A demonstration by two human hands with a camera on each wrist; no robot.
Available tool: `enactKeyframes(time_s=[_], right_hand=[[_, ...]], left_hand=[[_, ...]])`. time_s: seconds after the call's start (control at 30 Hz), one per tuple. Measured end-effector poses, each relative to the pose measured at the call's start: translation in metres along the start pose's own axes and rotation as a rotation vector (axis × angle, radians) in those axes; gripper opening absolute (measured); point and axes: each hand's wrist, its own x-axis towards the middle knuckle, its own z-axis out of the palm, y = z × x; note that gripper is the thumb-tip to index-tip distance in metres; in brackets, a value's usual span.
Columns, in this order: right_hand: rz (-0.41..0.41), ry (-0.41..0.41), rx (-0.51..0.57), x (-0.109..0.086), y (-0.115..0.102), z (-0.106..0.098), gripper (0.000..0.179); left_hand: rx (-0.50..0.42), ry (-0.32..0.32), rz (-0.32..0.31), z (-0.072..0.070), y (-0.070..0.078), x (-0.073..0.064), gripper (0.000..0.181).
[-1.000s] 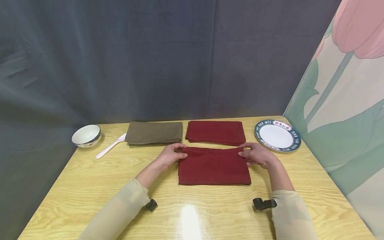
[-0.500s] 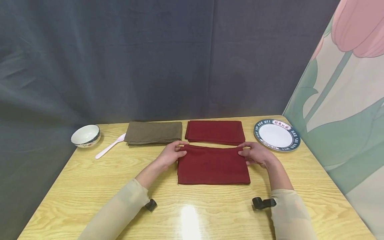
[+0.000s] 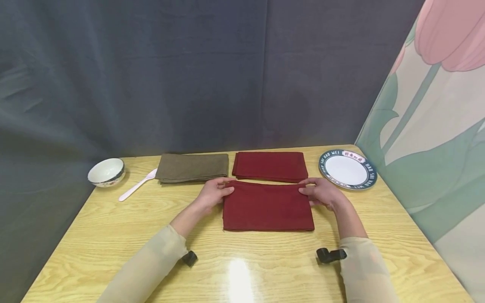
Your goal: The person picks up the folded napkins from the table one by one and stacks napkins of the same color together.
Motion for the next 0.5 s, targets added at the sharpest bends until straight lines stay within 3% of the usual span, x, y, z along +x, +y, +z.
enactKeyframes(time_s=[0.27, 0.5], right_hand=[[-0.024, 0.007, 0.045, 0.0001, -0.0019, 0.0006, 0.05], [-0.09, 0.068, 0.113, 0.0006, -0.0015, 0.0014, 0.044]], left_hand=[[-0.09, -0.014, -0.035, -0.0038, -0.0001, 0.0033, 0.038], [-0.072, 0.0, -0.039, -0.005, 0.0024, 0.0057, 0.038]])
